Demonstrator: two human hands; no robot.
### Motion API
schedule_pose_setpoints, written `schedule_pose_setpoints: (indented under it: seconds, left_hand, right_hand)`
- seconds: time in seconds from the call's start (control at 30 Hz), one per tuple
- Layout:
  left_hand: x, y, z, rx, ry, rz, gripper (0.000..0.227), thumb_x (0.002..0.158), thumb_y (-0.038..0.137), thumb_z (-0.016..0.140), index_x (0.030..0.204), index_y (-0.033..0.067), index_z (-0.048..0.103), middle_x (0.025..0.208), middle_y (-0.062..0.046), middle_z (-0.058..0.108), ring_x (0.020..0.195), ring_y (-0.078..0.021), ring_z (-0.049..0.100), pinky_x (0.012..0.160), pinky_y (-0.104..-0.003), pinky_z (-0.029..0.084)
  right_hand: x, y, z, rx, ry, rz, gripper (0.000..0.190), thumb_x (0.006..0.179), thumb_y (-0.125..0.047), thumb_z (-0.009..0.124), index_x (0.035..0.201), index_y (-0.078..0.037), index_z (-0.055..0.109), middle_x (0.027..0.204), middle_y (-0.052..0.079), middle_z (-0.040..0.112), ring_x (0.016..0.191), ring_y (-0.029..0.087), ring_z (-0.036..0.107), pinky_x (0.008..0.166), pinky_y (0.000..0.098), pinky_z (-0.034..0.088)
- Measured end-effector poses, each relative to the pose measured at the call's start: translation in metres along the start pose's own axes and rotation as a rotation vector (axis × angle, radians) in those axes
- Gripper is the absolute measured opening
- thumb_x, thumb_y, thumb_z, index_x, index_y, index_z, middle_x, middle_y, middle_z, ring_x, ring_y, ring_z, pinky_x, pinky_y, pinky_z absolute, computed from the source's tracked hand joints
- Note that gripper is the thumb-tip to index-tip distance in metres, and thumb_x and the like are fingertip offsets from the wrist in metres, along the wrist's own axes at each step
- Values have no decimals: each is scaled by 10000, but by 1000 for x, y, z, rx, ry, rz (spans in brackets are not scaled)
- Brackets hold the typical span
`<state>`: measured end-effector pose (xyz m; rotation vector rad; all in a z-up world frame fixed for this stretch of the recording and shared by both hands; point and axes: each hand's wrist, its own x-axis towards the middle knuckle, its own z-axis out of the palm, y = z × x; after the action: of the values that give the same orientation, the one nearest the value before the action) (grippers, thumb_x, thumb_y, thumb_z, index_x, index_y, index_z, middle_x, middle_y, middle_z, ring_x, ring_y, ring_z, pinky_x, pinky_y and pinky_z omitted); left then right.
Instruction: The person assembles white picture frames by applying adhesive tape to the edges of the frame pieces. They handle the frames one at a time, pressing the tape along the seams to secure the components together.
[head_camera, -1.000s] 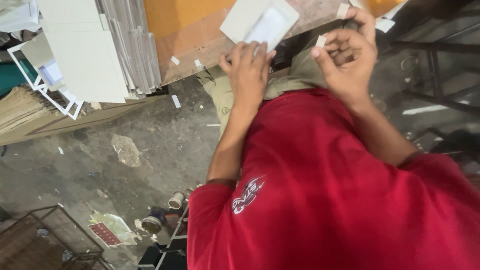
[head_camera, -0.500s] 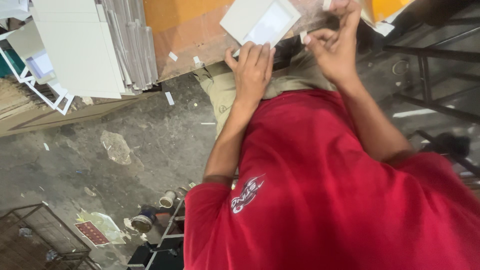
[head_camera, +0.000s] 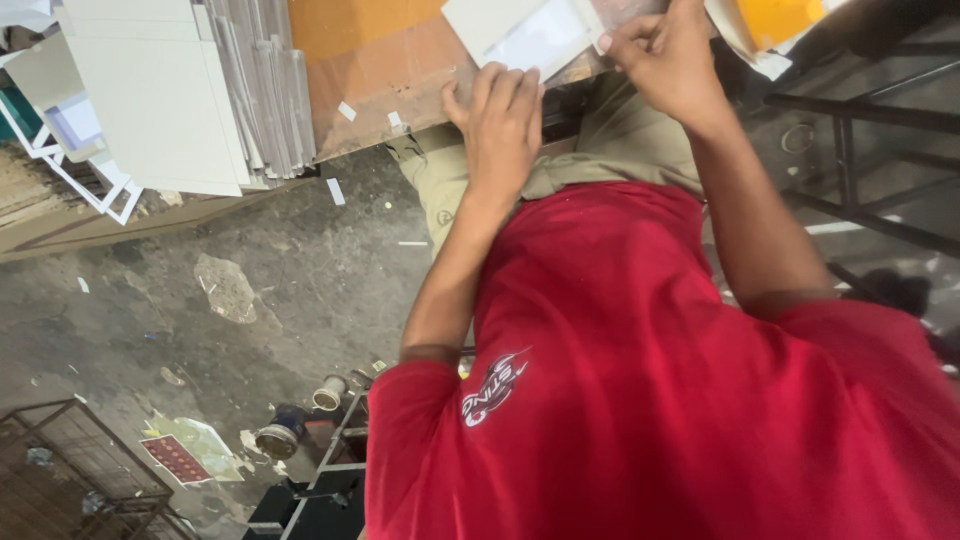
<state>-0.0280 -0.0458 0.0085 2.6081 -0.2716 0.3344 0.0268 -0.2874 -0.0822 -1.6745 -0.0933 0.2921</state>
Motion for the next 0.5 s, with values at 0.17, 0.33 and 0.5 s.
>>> schedule_pose_setpoints:
  seconds: [0.17,0.33,0.5]
  left_hand:
    - [6,5,0,-70,-11,-27,175,967,136,714,1130,75,715,1047,-3,634,1132,-204,578,1129,-608,239]
    - [9,4,-2,-65,-28,-37,177,948,112,714,1122,83,727,1028,-2,633,1118,-203,582,1133,-594,225]
    - [8,4,-3,-68,-28,-38,174,947,111,714,1119,83,724,1036,-4,634,1123,-204,580,1131,-592,222]
  right_hand:
    - [0,-3,-1,34,-21,-21,629,1122,59,741,1454,129,211,1089,138,724,890,136,716,729,236,590]
    - [4,-21,-2,-20,-7,8,455,1078,29,742,1359,131,399,976,114,720,831,120,693,691,235,561]
    - [10,-45,0,-36,-25,50,203,1054,-9,747,1155,91,602,919,88,726,780,104,675,661,237,533]
